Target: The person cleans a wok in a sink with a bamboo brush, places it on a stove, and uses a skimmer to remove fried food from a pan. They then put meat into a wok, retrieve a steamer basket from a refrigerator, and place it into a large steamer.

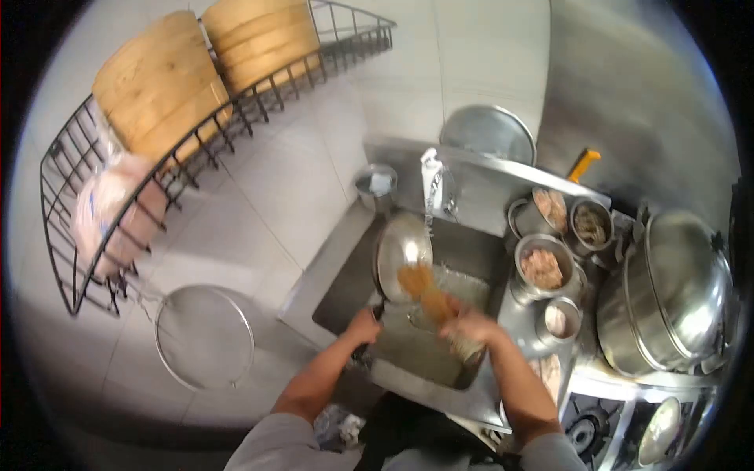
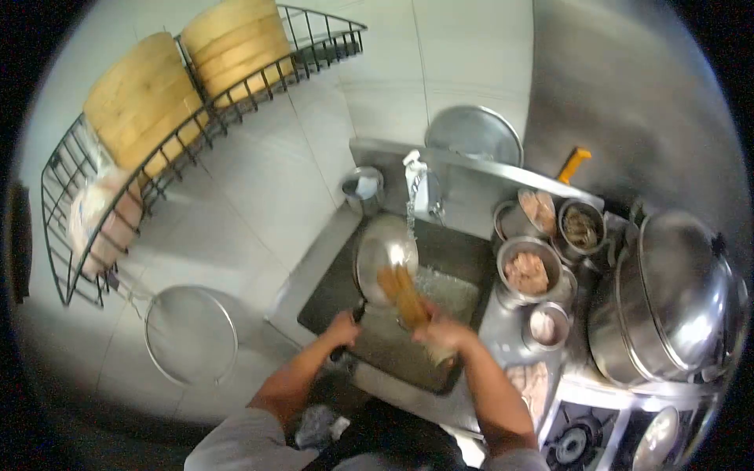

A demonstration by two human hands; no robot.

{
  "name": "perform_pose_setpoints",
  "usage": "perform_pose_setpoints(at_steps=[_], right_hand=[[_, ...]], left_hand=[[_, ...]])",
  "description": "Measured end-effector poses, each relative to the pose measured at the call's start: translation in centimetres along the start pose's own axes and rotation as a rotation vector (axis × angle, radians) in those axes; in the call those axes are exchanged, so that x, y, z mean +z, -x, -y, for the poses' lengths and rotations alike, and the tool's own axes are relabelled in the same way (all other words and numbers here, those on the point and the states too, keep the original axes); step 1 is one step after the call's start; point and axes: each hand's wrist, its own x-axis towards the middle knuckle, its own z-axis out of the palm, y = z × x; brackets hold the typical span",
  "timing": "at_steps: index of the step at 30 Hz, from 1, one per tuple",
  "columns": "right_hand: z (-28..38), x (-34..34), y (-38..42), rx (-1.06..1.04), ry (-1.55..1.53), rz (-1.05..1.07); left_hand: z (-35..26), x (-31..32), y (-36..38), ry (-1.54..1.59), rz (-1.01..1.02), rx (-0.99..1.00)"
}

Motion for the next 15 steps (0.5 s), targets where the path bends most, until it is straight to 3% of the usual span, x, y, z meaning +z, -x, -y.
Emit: perform_pose_setpoints(at_steps=[2, 3, 4, 6, 10, 12, 14, 15], right_hand=[[5.8, -2.7, 5.4, -0.049, -0.472, -0.015], [7.9, -3.4, 6.4, -0.239, -0.575, -0.13], [10.2, -5.1, 7.1, -0.241, -0.586, -0.084], [17.2, -5.9, 9.4, -0.442, -0.786, -0.129], [27.3, -7.7, 7.9, -0.824, -0.603, -0.145], [32.6, -7.8, 6.9, -0.833, -0.177, -0.273], [37.3, -7.3, 5.8, -0.943, -0.143, -0.211], [39.6, -5.8, 6.0, -0.921, -0.187, -0.306]], left_hand=[[-2.1, -0.3, 2.0, 0.054, -0.079, -0.024], [-3.8, -0.8, 3.2, 0.106, -0.123, -0.039], [-6.0, -1.3, 4.8, 0.238, -0.152, -0.116], [-5.3, 0.0, 5.0, 0.34, -0.16, -0.087], [-8.0, -0.8, 7.6, 0.597, -0.162, -0.085], [-8.0, -0.9, 7.8, 0.668, -0.081, -0.051], [-7.1, -0.3, 7.1, 0.73, 0.0, -0.016], [-5.9, 0.6, 6.4, 0.815, 0.099, -0.005]])
